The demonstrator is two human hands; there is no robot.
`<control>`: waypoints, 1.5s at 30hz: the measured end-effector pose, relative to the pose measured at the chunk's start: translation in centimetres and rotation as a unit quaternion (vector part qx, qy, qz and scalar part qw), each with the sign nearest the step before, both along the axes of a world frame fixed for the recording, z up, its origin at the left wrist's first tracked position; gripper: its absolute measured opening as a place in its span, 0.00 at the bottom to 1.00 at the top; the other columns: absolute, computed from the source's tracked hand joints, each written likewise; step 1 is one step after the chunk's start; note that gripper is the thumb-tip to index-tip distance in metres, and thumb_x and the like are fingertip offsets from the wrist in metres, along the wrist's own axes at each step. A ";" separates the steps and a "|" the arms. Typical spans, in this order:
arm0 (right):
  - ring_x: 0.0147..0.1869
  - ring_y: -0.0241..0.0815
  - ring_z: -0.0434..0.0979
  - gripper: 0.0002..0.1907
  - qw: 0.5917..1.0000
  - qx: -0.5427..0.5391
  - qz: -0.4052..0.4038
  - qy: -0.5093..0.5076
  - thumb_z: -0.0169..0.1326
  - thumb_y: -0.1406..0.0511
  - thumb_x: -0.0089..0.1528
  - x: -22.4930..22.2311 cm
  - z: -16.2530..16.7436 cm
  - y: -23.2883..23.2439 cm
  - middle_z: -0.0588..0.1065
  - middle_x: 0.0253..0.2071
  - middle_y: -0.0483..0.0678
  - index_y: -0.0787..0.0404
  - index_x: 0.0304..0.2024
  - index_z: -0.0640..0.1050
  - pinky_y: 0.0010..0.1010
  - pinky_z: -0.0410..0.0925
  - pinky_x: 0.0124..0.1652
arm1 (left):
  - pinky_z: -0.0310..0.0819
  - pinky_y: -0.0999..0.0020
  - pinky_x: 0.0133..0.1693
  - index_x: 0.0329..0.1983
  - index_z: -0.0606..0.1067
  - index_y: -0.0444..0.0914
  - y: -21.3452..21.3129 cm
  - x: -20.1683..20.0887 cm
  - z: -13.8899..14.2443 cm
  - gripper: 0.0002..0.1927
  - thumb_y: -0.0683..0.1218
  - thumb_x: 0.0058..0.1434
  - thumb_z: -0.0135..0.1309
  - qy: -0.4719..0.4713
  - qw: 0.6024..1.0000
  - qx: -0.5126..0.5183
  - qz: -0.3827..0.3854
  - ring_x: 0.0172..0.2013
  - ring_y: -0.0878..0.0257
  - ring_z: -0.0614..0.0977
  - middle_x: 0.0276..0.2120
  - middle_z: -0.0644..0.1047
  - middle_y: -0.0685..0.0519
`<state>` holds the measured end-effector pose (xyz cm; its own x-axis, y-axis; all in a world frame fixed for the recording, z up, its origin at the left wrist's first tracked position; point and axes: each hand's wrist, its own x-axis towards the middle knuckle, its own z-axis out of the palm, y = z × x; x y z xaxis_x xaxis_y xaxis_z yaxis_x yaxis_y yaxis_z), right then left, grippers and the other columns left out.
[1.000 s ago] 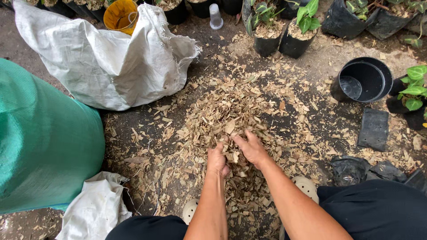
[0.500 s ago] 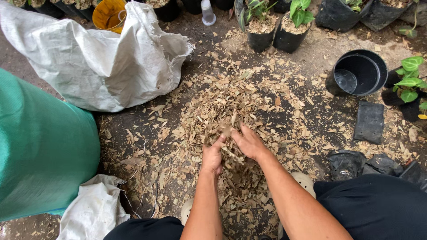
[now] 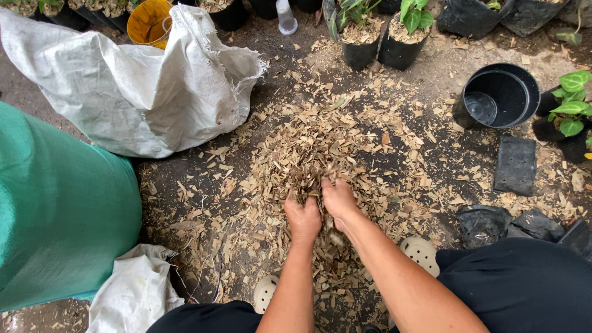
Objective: The person sits on the ground at a plant nursery and breaks apart clumps of dried bark chips by hand, crumbling larger pieces into smaller fragments and gathering them into a pile on the ground next to sacks and potted plants.
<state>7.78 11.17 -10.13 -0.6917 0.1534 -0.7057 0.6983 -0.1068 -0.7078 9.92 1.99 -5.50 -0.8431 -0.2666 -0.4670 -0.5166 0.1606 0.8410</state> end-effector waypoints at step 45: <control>0.58 0.46 0.72 0.22 0.985 0.030 0.028 0.166 0.51 0.52 0.66 0.1 -1.5 0.5 0.73 0.52 0.52 0.59 0.56 0.71 0.47 0.65 0.57 | 0.70 0.47 0.53 0.67 0.61 0.37 -0.5 -1.6 -0.6 0.31 0.62 0.69 0.40 -0.053 0.977 0.147 0.147 0.55 0.51 0.72 0.57 0.67 0.45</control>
